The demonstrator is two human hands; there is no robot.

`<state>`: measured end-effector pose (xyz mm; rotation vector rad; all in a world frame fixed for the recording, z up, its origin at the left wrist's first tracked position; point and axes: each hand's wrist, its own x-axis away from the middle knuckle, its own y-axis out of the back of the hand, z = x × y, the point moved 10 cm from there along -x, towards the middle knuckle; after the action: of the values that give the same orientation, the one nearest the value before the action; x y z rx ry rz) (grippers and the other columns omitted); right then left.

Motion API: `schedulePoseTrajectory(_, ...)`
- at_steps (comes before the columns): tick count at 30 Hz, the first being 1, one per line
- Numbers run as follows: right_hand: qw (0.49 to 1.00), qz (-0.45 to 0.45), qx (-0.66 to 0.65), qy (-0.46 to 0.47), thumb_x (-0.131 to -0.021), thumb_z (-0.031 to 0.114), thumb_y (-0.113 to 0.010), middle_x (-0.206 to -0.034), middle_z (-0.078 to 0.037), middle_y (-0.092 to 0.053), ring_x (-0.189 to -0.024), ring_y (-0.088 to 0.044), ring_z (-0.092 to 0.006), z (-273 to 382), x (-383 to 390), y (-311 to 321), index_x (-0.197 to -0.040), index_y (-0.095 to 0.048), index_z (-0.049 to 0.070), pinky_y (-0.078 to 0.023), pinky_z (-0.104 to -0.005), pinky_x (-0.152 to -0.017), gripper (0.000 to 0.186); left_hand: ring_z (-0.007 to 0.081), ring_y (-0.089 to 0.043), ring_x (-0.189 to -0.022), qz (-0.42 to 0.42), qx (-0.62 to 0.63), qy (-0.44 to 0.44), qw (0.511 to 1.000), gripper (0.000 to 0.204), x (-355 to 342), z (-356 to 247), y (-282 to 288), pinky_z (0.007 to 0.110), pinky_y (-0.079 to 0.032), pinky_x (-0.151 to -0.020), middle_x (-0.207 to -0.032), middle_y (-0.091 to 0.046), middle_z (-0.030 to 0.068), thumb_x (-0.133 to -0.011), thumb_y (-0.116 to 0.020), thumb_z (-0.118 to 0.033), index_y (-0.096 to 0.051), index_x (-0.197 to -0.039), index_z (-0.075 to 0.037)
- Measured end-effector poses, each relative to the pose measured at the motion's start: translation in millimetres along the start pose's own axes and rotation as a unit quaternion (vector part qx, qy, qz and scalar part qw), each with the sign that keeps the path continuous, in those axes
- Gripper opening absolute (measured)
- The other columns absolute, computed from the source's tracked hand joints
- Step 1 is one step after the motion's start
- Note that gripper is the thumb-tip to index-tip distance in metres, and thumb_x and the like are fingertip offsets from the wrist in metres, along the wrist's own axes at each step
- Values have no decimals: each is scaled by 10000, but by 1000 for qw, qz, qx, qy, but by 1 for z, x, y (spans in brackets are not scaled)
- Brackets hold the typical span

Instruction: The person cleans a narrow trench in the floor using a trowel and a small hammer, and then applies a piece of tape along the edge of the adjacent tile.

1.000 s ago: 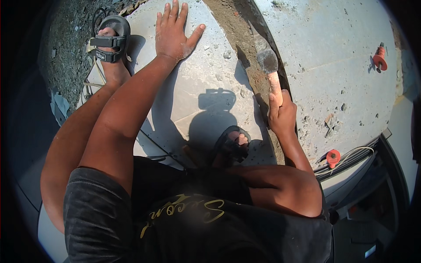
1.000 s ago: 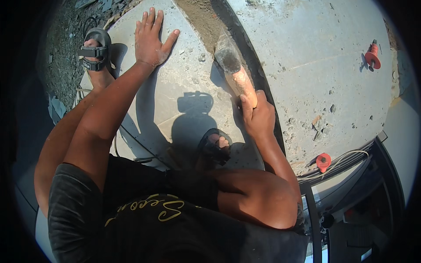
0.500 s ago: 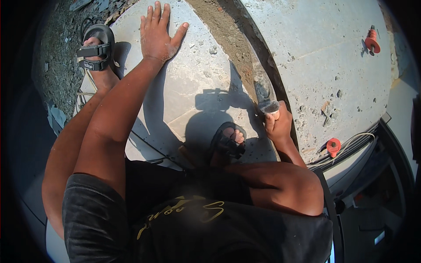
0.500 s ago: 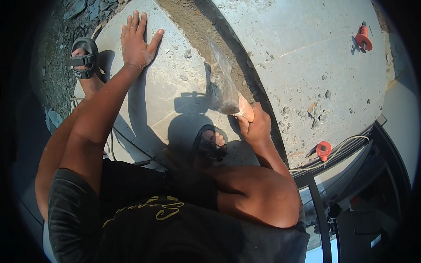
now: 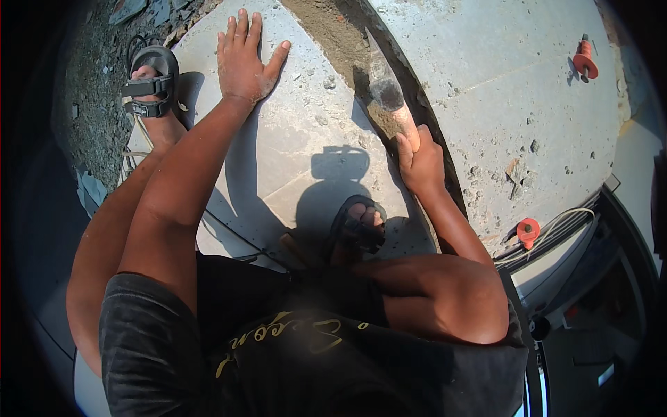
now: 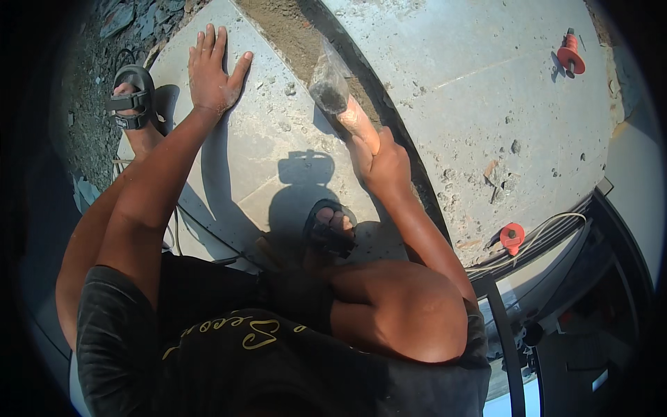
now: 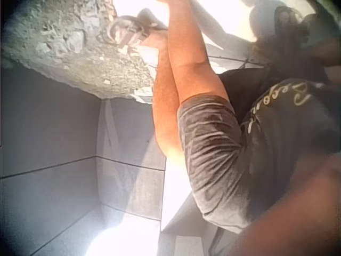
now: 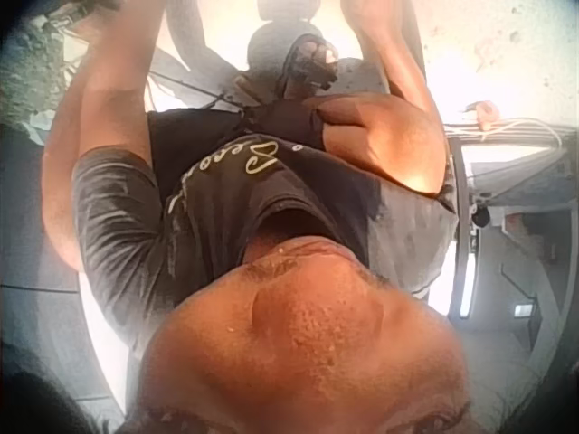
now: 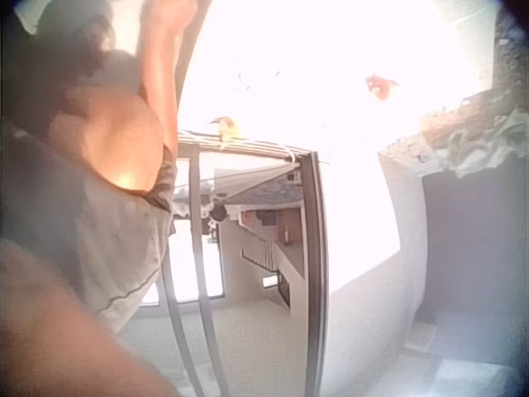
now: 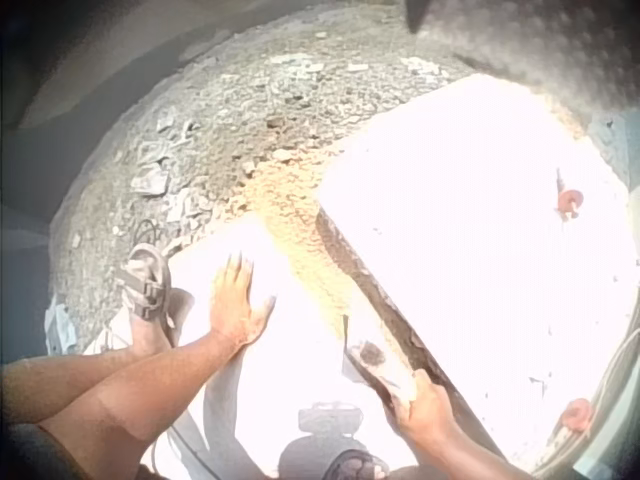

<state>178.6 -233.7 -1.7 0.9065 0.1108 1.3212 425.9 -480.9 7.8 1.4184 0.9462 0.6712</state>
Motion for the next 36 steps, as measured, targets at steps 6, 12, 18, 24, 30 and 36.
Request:
schedulePoseTrajectory(6,993,52,3,-110,-1015,535,-502,-741,-278,-635,-745,-641,-500,1,-7,-4,-938,-594,-35,-483,-509,-630,583,362,-225,-1516,16,3,6,1000,812,-1,-4,1,501,-130,-1237,-1621,-289,196,-952,-538,-589,-373,-1541,-54)
schedulePoseTrajectory(12,999,37,-31,20,-1016,459,-544,-757,-274,-637,-732,-645,-490,35,-23,-5,-965,-596,-25,-486,-487,-617,489,365,-238,-1512,17,6,7,1000,816,4,2,1,506,-137,-1232,-1613,-302,206,-946,-553,-582,-383,-1532,-40)
schedulePoseTrajectory(18,994,46,25,-93,-1019,507,-514,-700,-285,-613,-728,-637,-499,12,-36,-8,-908,-593,-27,-476,-505,-620,550,381,-246,-1506,20,13,6,1000,803,-3,-6,1,522,-140,-1226,-1606,-309,218,-946,-564,-561,-392,-1524,-30)
schedulePoseTrajectory(24,980,-22,-141,140,-1012,527,-515,-692,-239,-619,-663,-638,-447,82,-43,17,-972,-591,-20,-484,-452,-602,554,389,-247,-1503,27,23,9,999,801,3,-2,0,528,-140,-1223,-1607,-299,228,-948,-562,-556,-390,-1522,-25)
schedulePoseTrajectory(30,989,110,37,-94,-1033,537,-463,-654,-172,-572,-588,-585,-298,-8,-42,-19,-964,-579,-32,-468,-412,-587,585,390,-236,-1507,39,16,9,999,809,-4,-6,3,527,-127,-1227,-1610,-294,227,-948,-561,-559,-380,-1527,-24)
schedulePoseTrajectory(36,960,31,-267,82,-1067,507,-409,-641,-49,-479,-552,-467,-163,65,-41,18,-842,-509,27,-401,-352,-530,540,391,-233,-1508,40,13,15,999,811,6,4,-1,526,-126,-1227,-1611,-291,225,-947,-563,-553,-371,-1531,-24)
